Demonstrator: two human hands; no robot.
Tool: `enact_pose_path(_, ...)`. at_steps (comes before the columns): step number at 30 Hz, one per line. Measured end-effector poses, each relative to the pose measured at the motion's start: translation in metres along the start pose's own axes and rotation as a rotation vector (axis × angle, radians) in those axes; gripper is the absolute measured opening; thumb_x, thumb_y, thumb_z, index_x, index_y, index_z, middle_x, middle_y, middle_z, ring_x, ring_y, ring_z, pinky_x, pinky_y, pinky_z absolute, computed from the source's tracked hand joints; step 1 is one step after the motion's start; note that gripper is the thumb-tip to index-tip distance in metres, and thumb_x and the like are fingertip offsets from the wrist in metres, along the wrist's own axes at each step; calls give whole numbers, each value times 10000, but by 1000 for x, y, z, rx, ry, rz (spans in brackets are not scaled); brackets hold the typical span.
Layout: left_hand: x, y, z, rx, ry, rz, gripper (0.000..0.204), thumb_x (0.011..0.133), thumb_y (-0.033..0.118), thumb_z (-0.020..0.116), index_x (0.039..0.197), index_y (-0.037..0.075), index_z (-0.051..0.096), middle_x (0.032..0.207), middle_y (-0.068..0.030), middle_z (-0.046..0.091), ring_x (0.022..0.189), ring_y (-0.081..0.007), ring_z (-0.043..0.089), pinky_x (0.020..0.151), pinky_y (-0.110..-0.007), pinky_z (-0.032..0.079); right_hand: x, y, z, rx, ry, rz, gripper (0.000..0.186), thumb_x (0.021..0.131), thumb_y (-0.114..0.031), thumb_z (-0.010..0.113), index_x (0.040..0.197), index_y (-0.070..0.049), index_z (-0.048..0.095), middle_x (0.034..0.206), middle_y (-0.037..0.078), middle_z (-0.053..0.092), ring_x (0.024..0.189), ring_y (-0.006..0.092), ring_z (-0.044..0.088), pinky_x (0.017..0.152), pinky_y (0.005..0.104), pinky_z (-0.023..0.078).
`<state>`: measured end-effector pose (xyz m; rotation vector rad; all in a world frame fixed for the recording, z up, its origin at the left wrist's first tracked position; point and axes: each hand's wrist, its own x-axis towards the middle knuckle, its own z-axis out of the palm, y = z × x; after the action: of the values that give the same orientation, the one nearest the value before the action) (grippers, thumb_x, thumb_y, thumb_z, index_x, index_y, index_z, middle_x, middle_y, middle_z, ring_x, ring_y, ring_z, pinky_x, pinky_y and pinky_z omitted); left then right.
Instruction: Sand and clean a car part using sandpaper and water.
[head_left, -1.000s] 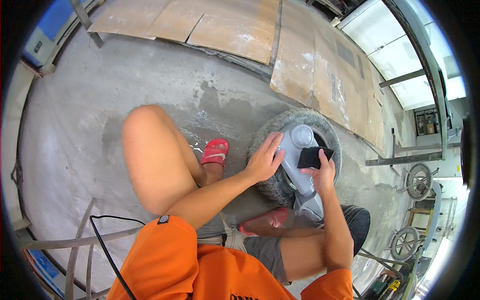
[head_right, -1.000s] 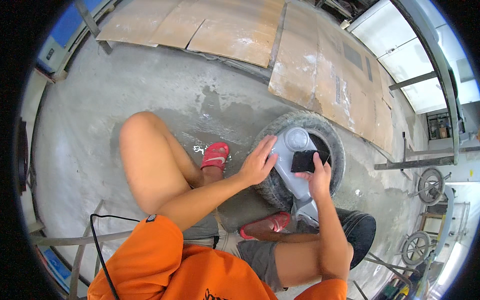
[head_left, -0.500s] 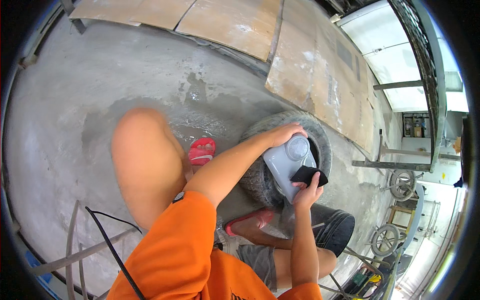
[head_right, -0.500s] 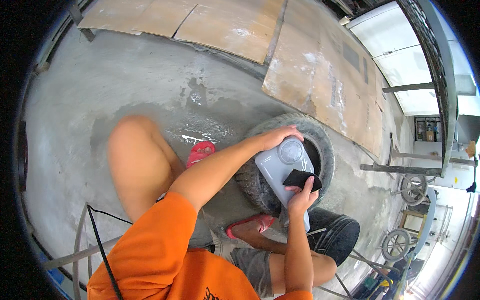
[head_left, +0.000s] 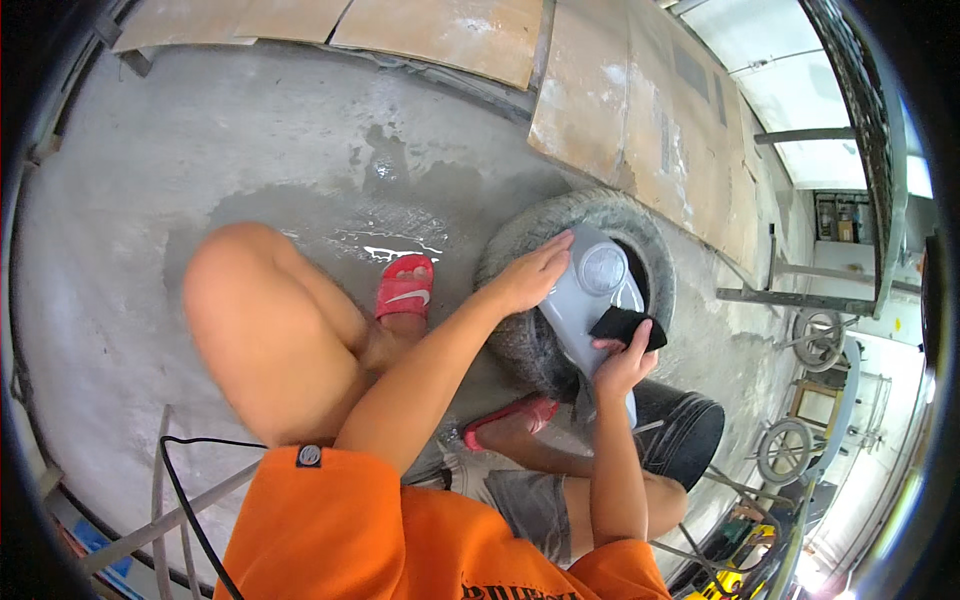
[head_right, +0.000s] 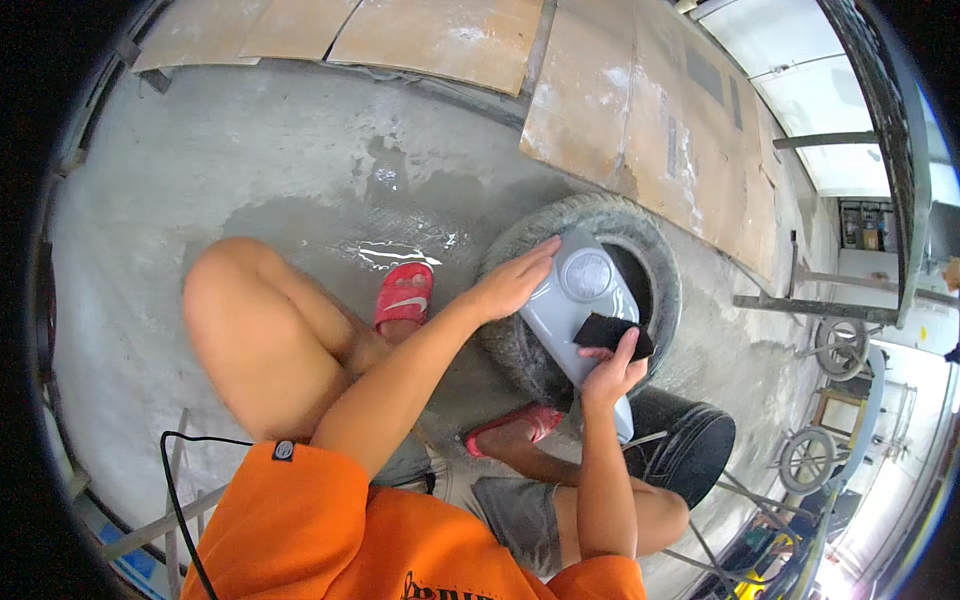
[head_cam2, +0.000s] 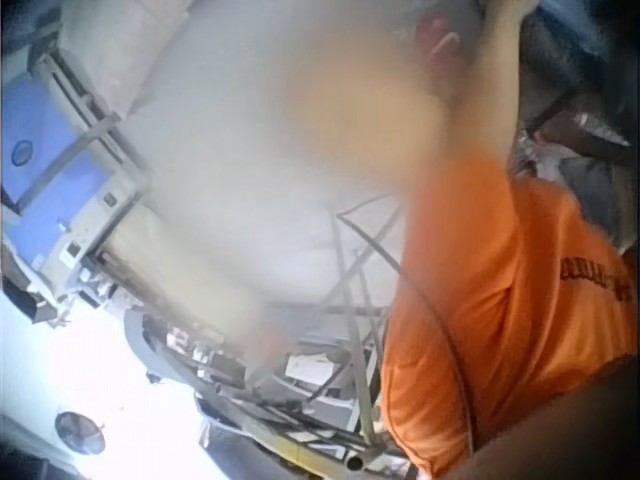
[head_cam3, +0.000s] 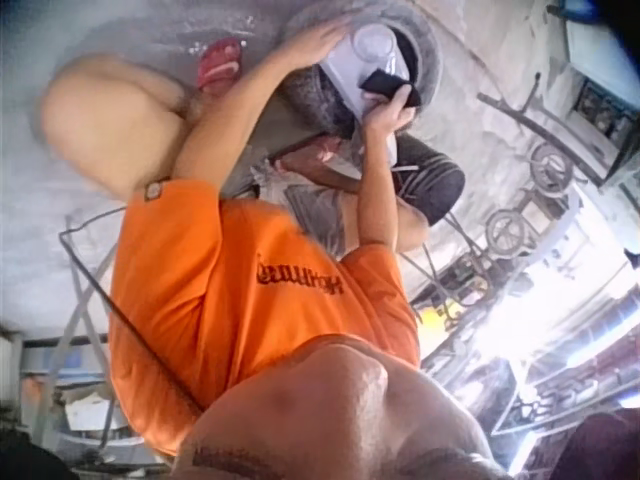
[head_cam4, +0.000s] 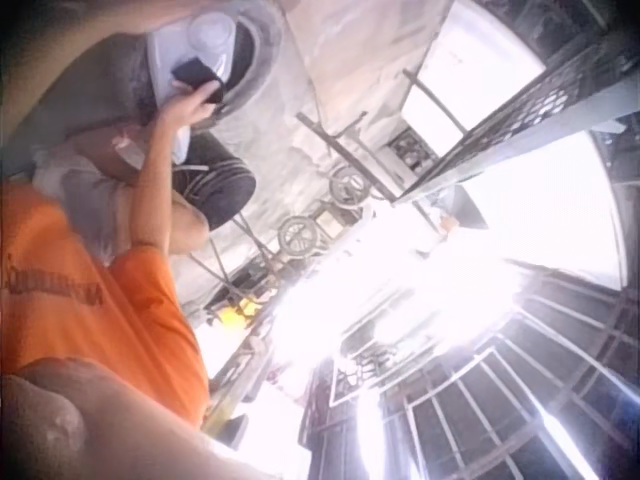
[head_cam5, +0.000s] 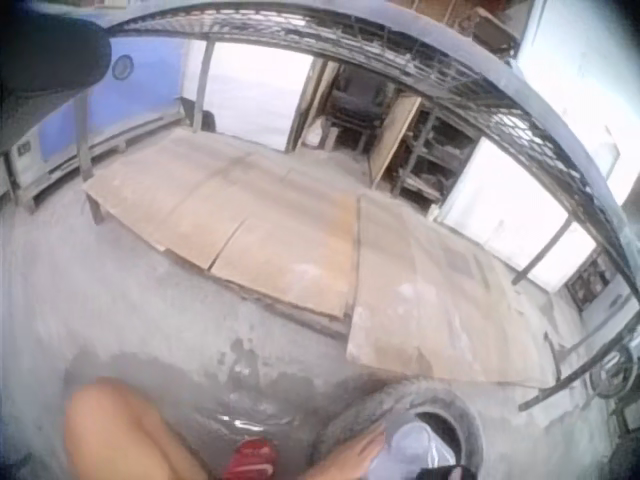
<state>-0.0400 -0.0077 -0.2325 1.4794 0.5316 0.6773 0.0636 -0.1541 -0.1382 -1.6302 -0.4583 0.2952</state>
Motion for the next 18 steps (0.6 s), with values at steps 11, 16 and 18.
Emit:
enact_pose_path(11,-96,80,113,69,500,-332,674,1048,174,487,1561,-139,183,1609,-366,256,1517,-445,296,1248,-496,263,21,-42,-7,134,-237,359,376,1051,-219,579,1317,46,552,1253,147,634,1019,288,694,705,383,672)
enact_pose_path(16,-116,115,100,-1181,370,-819,645,1036,156,471,1531,-159,205,1602,-328,282,1461,-467,368,1227,-519,359,48,-113,-54,-82,-619,262,645,1016,-397,651,1392,100,482,1332,168,600,1032,321,719,862,392,637)
enact_pose_path(18,-114,126,78,-1075,281,-908,601,1039,182,419,1483,-188,255,1545,-360,354,1424,-457,428,1224,-523,370,54,-133,-76,-128,-479,285,638,1015,-412,646,1343,122,526,1268,150,637,1014,275,719,880,384,633)
